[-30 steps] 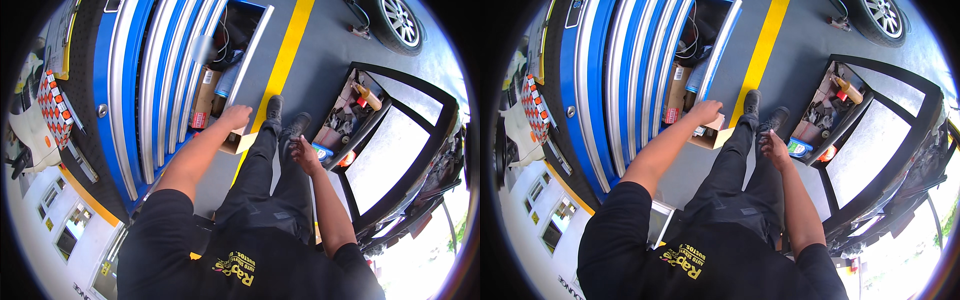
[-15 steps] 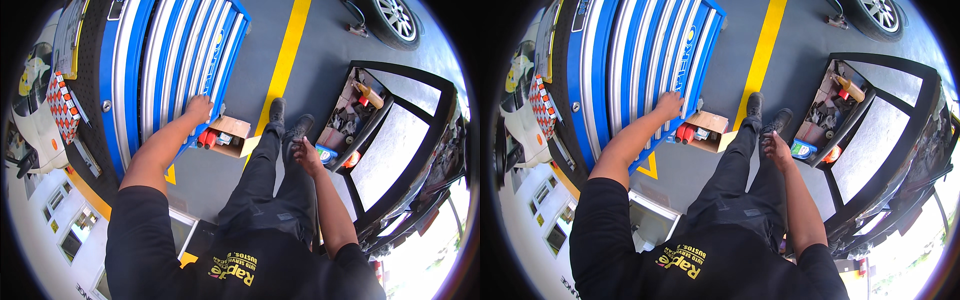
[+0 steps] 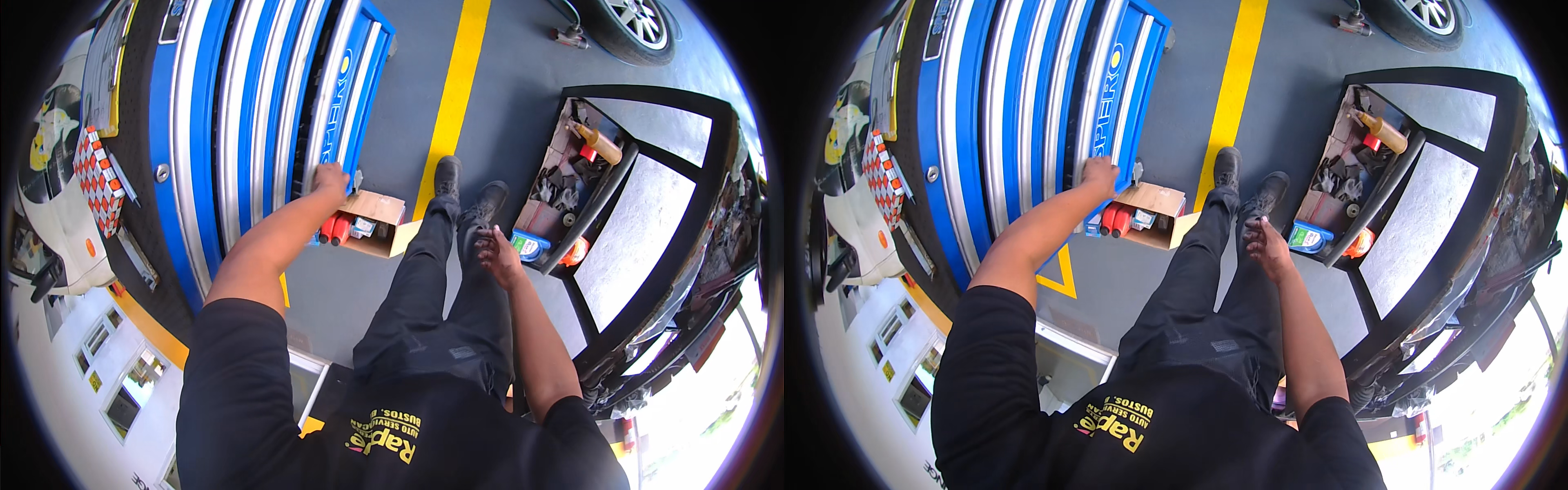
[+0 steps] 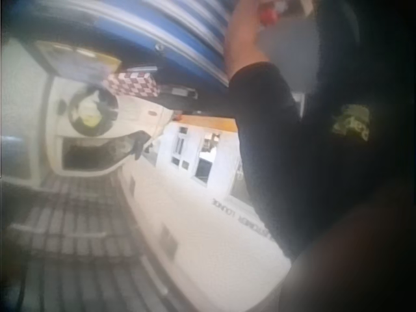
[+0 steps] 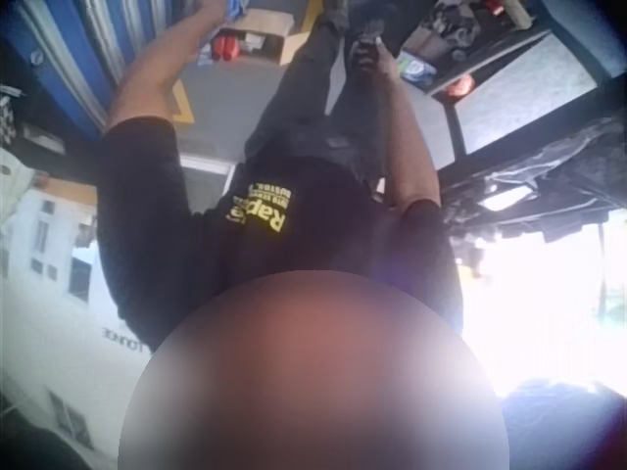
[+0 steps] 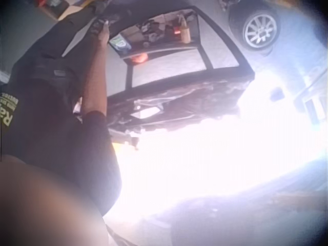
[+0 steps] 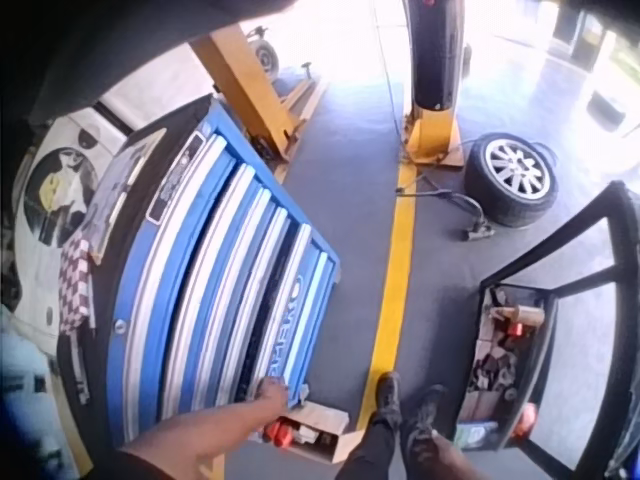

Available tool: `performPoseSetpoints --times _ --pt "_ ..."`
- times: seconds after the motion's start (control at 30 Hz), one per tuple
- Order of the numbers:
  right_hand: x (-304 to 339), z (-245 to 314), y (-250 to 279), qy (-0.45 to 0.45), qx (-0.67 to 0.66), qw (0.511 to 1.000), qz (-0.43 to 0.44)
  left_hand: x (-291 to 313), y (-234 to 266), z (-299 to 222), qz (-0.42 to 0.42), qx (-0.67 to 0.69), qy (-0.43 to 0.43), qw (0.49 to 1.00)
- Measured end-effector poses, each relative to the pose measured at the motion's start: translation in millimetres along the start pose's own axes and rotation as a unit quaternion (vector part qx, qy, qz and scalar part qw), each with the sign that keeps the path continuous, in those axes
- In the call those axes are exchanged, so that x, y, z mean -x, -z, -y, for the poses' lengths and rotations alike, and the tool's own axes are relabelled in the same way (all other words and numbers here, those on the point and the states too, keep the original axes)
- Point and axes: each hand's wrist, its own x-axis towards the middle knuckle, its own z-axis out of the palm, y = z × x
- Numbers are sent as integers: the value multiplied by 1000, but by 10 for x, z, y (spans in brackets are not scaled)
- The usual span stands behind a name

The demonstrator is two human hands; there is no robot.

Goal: The person opens and closes multiple drawers in a blue tool chest, selects various sockets and a ratchet, and places them on a parts cart. The person also picks up a green power tool and a smartphone from the cart.

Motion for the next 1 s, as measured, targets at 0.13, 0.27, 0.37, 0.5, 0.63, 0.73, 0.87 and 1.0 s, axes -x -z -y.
performPoseSetpoints --times 0.13,0.27,0.37,0.5,0.63,0.73,0.87,1.0 --pt "-41 33 -126 -4 21 1000 -1 17 144 -391 -16 -10 -15 1000" --pt "-63 174 -273 16 14 1000 16 214 381 -803 -68 30 -81 994" --pt "-70 275 -335 30 8 999 21 346 525 -1025 -132 69 -148 978" --pt "-44 307 -303 26 17 999 13 423 598 -1278 -247 147 -210 934" --pt "38 279 -157 10 13 1000 -5 453 682 -1541 -395 293 -238 838" --pt "97 259 -88 1 24 999 -22 488 801 -1614 -338 404 -309 792" --pt "140 258 -51 -3 31 999 -39 613 952 -1629 -304 569 -330 689" --pt "76 232 -36 -15 39 997 -66 684 1046 -1670 -288 634 -340 633"
